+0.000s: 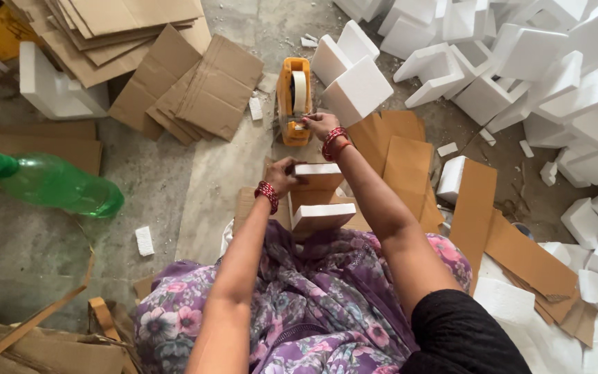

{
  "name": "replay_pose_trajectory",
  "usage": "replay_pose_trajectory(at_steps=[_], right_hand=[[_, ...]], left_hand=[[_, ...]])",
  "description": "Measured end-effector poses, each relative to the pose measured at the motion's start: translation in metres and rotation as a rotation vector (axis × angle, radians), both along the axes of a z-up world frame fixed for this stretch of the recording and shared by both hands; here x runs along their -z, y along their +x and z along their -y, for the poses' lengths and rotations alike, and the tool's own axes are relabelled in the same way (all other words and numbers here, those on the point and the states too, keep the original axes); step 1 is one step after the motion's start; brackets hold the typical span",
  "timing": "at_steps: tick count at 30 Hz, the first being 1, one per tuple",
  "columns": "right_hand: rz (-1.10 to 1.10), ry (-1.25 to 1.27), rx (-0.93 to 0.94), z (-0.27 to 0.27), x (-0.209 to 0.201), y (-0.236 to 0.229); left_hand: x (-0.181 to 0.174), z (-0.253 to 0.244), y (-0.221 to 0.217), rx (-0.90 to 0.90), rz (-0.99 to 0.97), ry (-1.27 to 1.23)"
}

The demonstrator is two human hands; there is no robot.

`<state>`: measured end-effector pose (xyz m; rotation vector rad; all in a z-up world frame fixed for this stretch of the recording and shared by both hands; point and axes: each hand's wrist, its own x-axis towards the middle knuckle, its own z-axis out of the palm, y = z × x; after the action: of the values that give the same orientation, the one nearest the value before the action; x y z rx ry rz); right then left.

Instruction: The person assembles small cardboard boxes by inserting white foam inserts into the base and folding the flaps. The person uses a tape dispenser to seal the boxes and places the finished units aside.

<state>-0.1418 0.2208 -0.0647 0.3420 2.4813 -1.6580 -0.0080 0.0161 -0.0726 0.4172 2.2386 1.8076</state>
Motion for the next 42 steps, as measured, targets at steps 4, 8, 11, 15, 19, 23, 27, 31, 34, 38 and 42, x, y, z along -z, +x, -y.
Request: replay_pose_trajectory(at_steps=[4,8,11,15,19,23,27,31,34,38,42], right_hand=[[-0.023,0.091,0.072,-0.001,-0.005,0.038],[0.24,0.207,-0.14,-0.01,-0.012,0.14],[0.398,-0.349,-0.189,-0.014,-0.023,0.184],[0.462,-0.025,-0.374,-0.007,-0.039,0.183],[0.549,0.238,-0.465,-0.006,-0.037,0.163],[0.583,-0.181,-0.267,-0.012,0.008,0.174],[0.439,0.377,-0.358,-0.015,0.053,0.171],[0.289,0.224,-0.365,-0.02,0.074,0.165],[0.329,0.358,-0.421,-0.016,0.078,0.17],[0.491,0.434,-0.35,-0.014,0.07,0.172],[0.433,0.33,-0.312,-0.009,0.064,0.177]], left_hand=[[-0.001,-0.002,0.0,0.019,0.082,0.141],[-0.007,-0.002,0.003,-0.017,0.09,0.088],[-0.014,-0.006,0.001,-0.042,0.064,0.062],[-0.022,-0.006,0.01,-0.068,0.086,0.01],[-0.022,-0.005,0.006,-0.059,0.027,-0.038],[-0.009,0.004,0.005,0.136,0.023,0.042],[-0.011,0.008,0.0,0.323,0.208,0.211],[-0.011,0.002,0.009,0.227,0.113,0.218],[-0.007,0.01,0.013,0.324,0.238,0.434],[-0.008,0.015,0.008,0.355,0.401,0.536],[-0.015,0.004,0.012,0.262,0.227,0.264]])
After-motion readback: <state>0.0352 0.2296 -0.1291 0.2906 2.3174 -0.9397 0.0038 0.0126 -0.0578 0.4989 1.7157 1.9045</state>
